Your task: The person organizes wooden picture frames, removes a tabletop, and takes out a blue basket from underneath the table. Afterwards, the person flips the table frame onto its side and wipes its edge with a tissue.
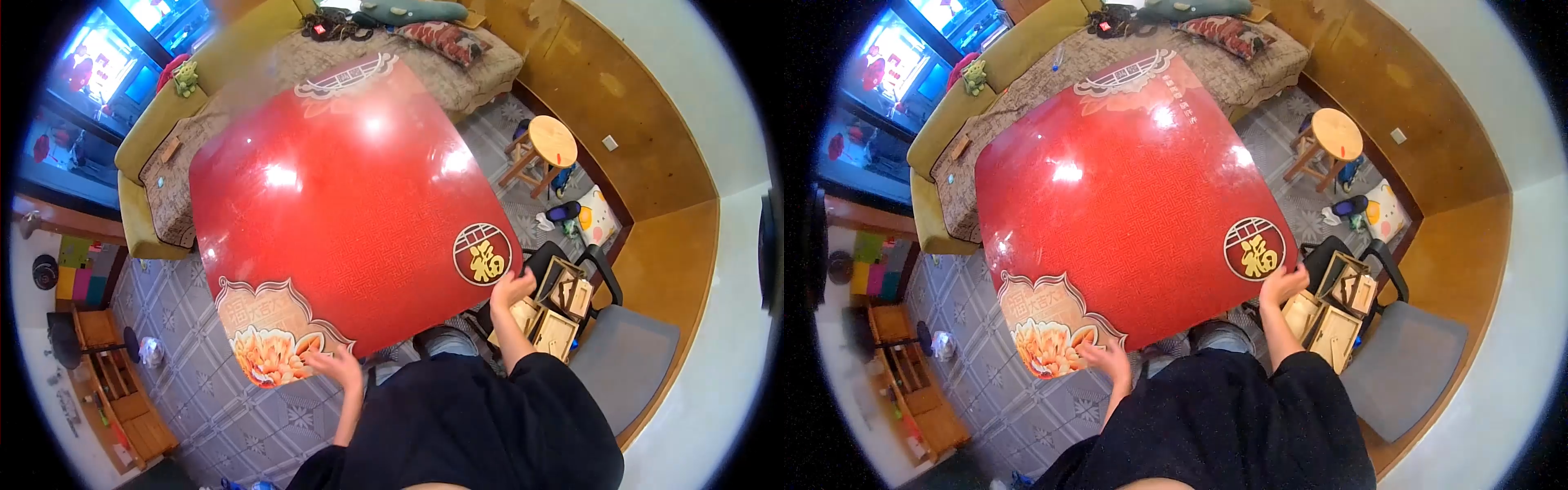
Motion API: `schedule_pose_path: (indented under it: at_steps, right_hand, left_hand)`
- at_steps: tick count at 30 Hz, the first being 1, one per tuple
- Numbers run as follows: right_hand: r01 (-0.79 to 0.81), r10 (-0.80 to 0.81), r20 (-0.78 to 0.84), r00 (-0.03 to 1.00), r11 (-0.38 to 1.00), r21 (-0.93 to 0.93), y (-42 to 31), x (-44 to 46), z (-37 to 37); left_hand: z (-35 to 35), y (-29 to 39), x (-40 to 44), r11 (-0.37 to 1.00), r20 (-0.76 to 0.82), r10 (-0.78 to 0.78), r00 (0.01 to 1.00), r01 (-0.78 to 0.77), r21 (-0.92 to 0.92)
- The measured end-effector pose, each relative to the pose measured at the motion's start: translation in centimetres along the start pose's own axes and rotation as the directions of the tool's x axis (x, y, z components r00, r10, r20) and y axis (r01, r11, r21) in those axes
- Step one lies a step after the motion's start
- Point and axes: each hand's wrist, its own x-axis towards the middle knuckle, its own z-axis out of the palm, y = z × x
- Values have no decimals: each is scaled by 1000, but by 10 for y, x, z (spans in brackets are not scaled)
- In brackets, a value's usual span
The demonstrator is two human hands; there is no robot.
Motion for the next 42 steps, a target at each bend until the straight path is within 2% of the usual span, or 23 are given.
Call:
schedule_pose_path:
  at_steps: [1, 2, 3, 4, 6, 9, 10, 14, 15, 16, 18, 19, 20, 21, 22, 25, 30, 32, 37, 38, 40, 41, 42]
  right_hand:
    - [157, -160, 108, 981, 987, 35, -17, 16, 3]
    - [97, -147, 333, 931, 982, 164, -49, 25, 0]
    - [-14, -128, 627, 769, 976, 216, -68, 19, 14]
    - [250, -433, 533, 726, 890, 382, -103, -1, 11]
    - [432, -714, 580, 393, 700, 569, -124, -62, 30]
    - [393, -828, 518, -215, 413, 822, -167, -148, 46]
    - [443, -888, 404, -220, 278, 852, -159, -176, 54]
    - [432, -848, 408, -338, 245, 868, -155, -145, 104]
    - [525, -821, 511, -254, 326, 786, -160, -112, 103]
    - [636, -561, 799, -215, 541, 551, -199, -54, 87]
    - [763, -692, 511, 509, 638, 105, -127, 14, 117]
    - [325, -239, 489, 839, 941, -98, -95, 66, 112]
    - [88, 16, 205, 979, 869, -486, -87, 104, 93]
    - [-17, -115, -173, 978, 786, -618, -36, 126, 107]
    - [-108, 182, 90, 979, 842, -529, -24, 153, 83]
    - [260, -180, 237, 955, 892, -369, 12, 174, 44]
    - [-4, 94, 555, 827, 987, -161, 62, 122, 39]
    - [-84, 152, 712, 685, 988, -131, 66, 104, 56]
    - [-104, 245, 817, 521, 969, -225, 27, 120, 93]
    - [-87, 225, 834, 504, 974, -211, 12, 125, 101]
    - [160, -72, 742, 666, 986, -48, -17, 127, 116]
    - [270, -232, 755, 613, 960, 75, -48, 130, 117]
    - [371, -388, 746, 542, 907, 202, -79, 129, 124]
  left_hand:
    - [9, 17, 3, 988, 20, 152, 988, -152, 14]
    - [13, 42, 13, 987, 84, 161, 983, -163, 17]
    - [18, 66, 22, 985, 147, 168, 975, -172, 17]
    - [29, 80, 29, 986, 148, 162, 976, -167, 22]
    - [55, 89, 39, 981, 125, 186, 974, -191, 28]
    - [77, 86, 40, 968, 37, 248, 968, -250, 36]
    - [78, 83, 38, 944, 18, 326, 945, -327, 52]
    - [83, 79, 39, 950, 90, 256, 962, -268, 160]
    - [81, 81, 39, 953, 74, 254, 964, -262, 149]
    - [78, 83, 39, 952, 85, 260, 962, -270, 146]
    - [76, 84, 39, 955, 91, 259, 962, -269, 122]
    - [75, 83, 37, 959, 96, 251, 963, -261, 107]
    - [76, 84, 38, 961, 85, 247, 965, -255, 102]
    - [77, 86, 40, 962, 75, 248, 966, -254, 95]
    - [76, 86, 40, 963, 85, 254, 963, -261, 75]
    - [76, 88, 39, 966, 38, 244, 969, -246, 75]
    - [76, 82, 38, 966, -18, 259, 966, -259, 12]
    - [72, 82, 38, 964, -44, 264, 963, -265, -18]
    - [61, 53, 16, 989, -213, -80, 974, 104, 102]
    - [51, 57, 11, 942, -215, -246, 945, 285, 175]
    - [61, 33, -15, 900, -388, -275, 880, 378, 218]
    - [62, 30, -21, 892, -397, -285, 872, 393, 225]
    - [64, 33, -28, 746, -321, -598, 734, 657, 110]
